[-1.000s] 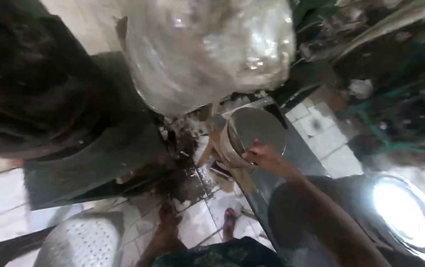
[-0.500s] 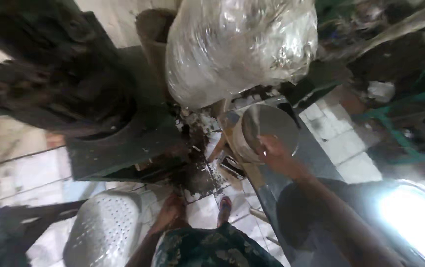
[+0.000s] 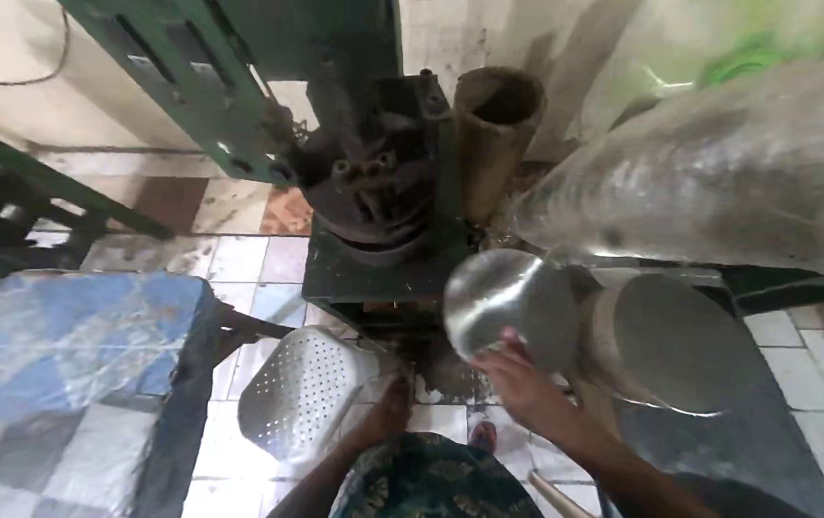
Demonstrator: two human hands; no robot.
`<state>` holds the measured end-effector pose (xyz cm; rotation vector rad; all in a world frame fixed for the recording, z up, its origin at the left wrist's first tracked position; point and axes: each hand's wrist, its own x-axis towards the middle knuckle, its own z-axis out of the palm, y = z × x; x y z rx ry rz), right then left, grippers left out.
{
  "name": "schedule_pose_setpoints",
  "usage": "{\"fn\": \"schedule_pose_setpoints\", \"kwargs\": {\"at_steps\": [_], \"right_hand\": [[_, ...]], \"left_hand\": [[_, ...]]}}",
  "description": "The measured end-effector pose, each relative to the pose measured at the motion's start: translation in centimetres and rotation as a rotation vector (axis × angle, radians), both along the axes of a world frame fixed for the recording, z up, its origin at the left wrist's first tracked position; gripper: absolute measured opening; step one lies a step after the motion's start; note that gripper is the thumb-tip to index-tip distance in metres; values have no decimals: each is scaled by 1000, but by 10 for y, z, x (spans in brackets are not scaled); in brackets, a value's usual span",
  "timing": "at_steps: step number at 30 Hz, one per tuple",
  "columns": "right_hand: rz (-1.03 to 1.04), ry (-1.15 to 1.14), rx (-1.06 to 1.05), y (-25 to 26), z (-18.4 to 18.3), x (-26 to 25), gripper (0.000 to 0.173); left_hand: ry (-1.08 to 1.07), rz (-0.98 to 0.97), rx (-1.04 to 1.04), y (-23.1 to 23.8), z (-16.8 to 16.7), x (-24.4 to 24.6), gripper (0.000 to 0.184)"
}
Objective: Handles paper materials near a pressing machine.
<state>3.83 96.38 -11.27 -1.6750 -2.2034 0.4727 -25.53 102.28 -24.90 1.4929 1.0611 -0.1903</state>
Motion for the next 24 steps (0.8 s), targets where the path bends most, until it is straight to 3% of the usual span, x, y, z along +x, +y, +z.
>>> {"fn": "schedule_pose_setpoints", "kwargs": {"at_steps": [3,6,8,11,12,14,16,19,21,24], "right_hand": [[244,-87,-167,85,-8,-46,38],[331,-181,-222,151,-13,-57,46],[328,-225,-185,197,-23,-63,47],[201,-232,-189,271,-35,-87,40],[167,-208,-264,286,-33,-96,49],[151,-213,-306,294,-30,-105,59],[140,-274,-201,289,-32,-102,53],[106,-306,-90,273,-40,-99,45],[80,-294,-16,265,-43,-98,42],[50,-272,56,255,-52,-94,41]], "left_hand": [[60,256,-4,14,-15,-51,57],[132,554,-38,4,-21,-108,54],[206,708,-89,-18,-31,-145,59],[300,775,-120,-59,-41,-178,56],[304,768,-129,-72,-43,-182,55],[287,742,-163,-90,-41,-188,54],[253,741,-198,-98,-44,-184,49],[202,639,-229,-110,-72,-187,41],[218,529,-177,-94,-74,-186,48],[237,535,-146,-68,-63,-181,50]]}}
